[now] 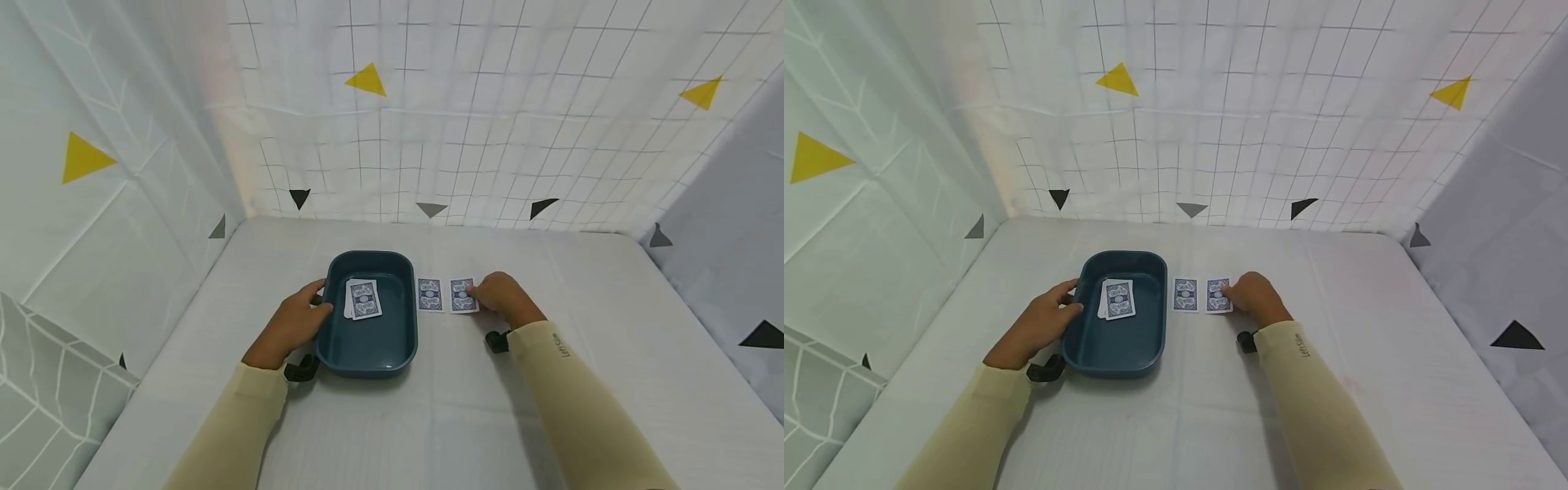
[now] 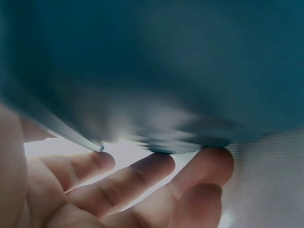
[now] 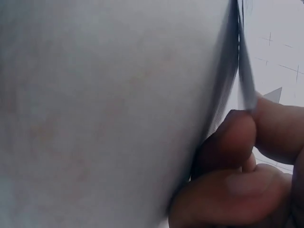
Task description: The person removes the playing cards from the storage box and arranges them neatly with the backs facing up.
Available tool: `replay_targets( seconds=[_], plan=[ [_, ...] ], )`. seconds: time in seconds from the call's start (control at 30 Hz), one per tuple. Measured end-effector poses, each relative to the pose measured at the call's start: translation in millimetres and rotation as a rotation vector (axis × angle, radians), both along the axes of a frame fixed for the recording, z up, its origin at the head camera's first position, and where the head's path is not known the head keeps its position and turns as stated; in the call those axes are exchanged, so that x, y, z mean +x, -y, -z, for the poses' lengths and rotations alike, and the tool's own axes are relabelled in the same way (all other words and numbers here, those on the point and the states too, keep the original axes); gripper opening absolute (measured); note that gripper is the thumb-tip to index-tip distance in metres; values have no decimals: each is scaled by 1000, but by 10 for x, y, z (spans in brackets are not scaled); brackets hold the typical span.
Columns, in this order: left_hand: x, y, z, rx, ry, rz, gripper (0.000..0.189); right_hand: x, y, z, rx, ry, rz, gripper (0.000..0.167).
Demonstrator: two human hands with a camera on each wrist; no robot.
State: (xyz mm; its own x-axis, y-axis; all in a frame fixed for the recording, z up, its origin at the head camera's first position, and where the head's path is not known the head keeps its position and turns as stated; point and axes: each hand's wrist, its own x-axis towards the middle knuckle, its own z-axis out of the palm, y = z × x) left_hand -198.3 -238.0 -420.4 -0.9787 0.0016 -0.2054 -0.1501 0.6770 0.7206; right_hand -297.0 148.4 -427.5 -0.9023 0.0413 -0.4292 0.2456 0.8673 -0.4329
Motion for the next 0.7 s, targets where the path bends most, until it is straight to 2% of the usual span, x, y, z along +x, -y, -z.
replay_targets(
  seconds=[0.2, 0.3, 0.47, 0.7],
  plan=[
    [-1, -2, -2, 9, 6, -1, 67, 20, 30, -1, 119, -40, -51, 45],
    [0, -3, -1, 10, 4, 0, 67, 36, 55, -14, 156, -48, -37, 46],
    [1, -3, -9, 9, -1, 4, 67, 63, 98, -66, 106, -49, 29, 46],
    [5, -2, -5, 18, 2, 2, 66, 82, 178, -204, 72, -86, 34, 59]
  ],
)
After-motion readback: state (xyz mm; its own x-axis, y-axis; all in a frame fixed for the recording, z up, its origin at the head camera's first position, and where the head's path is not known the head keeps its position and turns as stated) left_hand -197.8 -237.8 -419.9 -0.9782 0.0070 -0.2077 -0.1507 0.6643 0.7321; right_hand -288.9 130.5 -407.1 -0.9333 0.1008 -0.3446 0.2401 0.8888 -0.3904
